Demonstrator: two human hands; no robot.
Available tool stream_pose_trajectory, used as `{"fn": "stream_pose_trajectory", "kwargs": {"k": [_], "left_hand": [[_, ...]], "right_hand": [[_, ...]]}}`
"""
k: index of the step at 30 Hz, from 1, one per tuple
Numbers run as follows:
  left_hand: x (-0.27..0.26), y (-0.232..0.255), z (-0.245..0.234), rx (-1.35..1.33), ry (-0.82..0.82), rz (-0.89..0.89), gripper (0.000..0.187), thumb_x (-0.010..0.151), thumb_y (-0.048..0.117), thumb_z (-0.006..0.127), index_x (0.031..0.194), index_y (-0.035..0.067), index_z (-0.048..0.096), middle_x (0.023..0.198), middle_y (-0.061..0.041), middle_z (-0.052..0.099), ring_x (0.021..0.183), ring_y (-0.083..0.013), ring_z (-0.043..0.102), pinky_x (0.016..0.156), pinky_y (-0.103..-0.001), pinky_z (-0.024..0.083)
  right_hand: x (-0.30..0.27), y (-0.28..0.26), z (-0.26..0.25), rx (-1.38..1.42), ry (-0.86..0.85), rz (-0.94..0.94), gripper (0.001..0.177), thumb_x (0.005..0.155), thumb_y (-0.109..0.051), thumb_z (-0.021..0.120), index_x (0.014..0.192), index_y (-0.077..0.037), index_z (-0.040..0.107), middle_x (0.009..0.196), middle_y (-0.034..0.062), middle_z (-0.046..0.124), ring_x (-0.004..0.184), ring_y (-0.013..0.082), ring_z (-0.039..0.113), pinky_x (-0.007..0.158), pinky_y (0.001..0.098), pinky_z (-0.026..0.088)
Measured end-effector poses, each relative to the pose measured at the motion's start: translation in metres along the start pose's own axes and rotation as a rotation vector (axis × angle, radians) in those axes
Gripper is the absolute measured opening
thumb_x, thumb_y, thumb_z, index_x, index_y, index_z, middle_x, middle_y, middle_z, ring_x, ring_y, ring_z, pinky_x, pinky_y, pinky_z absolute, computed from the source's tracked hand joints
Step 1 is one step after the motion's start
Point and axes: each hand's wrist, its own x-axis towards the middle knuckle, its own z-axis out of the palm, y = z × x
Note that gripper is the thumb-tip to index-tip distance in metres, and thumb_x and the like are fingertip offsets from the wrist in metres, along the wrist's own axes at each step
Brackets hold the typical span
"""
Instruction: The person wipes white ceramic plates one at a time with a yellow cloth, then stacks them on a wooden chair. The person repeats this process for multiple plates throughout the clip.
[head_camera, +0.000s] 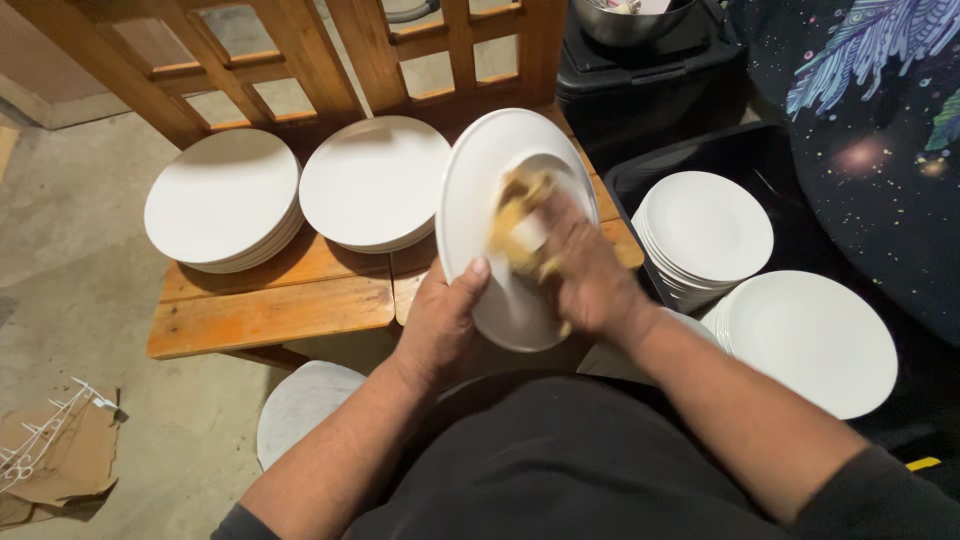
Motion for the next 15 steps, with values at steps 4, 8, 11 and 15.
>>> {"fn": "stream_pose_trajectory", "kwargs": {"k": [4,8,11,15], "left_hand": [[-0.004,-0.003,0.007,-0.126,-0.055,-0.026,0.053,0.102,0.031,0.059,0.144,0.000,0.049,0.131,-0.011,0.064,0.118,-0.0198,0.060,0.105,-0.036,0.049],[0.005,-0.005,0.004,-0.099,-0.091,-0.014,0.051,0.101,0.025,0.060,0.144,0.000,0.047,0.131,-0.011,0.063,0.120,-0.0197,0.060,0.106,-0.035,0.049],[0.005,-0.008,0.003,0.112,-0.098,-0.022,0.048,0.098,0.019,0.061,0.141,0.000,0.050,0.130,-0.011,0.065,0.117,-0.0196,0.062,0.101,-0.035,0.052],[-0.001,0.001,-0.001,0.358,-0.177,-0.059,0.048,0.099,0.025,0.060,0.141,0.004,0.048,0.130,-0.006,0.065,0.118,-0.0157,0.065,0.097,-0.031,0.055]], "right_hand": [[0.004,0.034,-0.010,0.130,0.126,0.371,0.060,0.100,-0.014,0.042,0.155,0.007,0.031,0.163,0.0291,0.034,0.155,0.0439,0.031,0.130,0.0474,0.025],[0.012,0.005,-0.005,0.357,-0.008,0.291,0.056,0.108,-0.034,0.045,0.156,-0.006,0.040,0.160,0.0187,0.045,0.151,0.0326,0.042,0.128,0.0410,0.034],[0.018,-0.035,-0.002,0.098,0.158,-0.138,0.053,0.116,-0.042,0.043,0.162,-0.017,0.037,0.172,0.0117,0.027,0.164,0.0333,0.019,0.135,0.0454,0.021],[0.051,-0.034,-0.015,0.013,0.136,-0.307,0.050,0.112,-0.045,0.046,0.158,-0.024,0.045,0.167,0.0022,0.032,0.161,0.0290,0.021,0.136,0.0482,0.018]]}}
